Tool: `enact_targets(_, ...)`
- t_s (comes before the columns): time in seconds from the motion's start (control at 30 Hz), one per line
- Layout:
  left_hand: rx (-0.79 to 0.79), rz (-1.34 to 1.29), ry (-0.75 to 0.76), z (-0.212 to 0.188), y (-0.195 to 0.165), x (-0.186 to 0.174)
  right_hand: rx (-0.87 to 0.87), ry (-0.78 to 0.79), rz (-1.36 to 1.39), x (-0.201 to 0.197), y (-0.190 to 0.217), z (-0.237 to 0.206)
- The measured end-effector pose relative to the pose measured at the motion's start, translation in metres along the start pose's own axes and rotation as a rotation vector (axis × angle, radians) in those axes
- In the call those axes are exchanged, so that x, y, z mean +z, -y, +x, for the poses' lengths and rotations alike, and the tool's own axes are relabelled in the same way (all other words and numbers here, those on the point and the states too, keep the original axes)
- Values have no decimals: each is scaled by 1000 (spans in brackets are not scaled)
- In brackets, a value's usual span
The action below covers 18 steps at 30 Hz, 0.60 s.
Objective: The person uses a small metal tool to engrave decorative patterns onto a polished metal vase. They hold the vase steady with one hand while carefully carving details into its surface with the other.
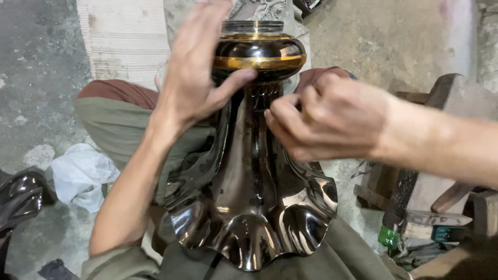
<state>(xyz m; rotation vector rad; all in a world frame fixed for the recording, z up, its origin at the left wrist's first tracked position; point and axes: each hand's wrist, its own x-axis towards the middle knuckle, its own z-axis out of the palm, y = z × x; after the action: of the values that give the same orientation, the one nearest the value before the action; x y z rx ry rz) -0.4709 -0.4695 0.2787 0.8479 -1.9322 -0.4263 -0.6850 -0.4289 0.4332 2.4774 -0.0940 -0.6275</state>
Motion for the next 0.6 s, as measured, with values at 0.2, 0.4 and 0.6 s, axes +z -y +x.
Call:
enact_targets(0.2,-28,-212,47,5,16,17,-202,404,96,1,-13,16)
enact_targets(0.4,23,-186,-30,3,19,19,41,402,107,-12,0,-10)
enact_targets(0.6,35,-179,-65,3,19,21,331,557,322,-10,29,-23)
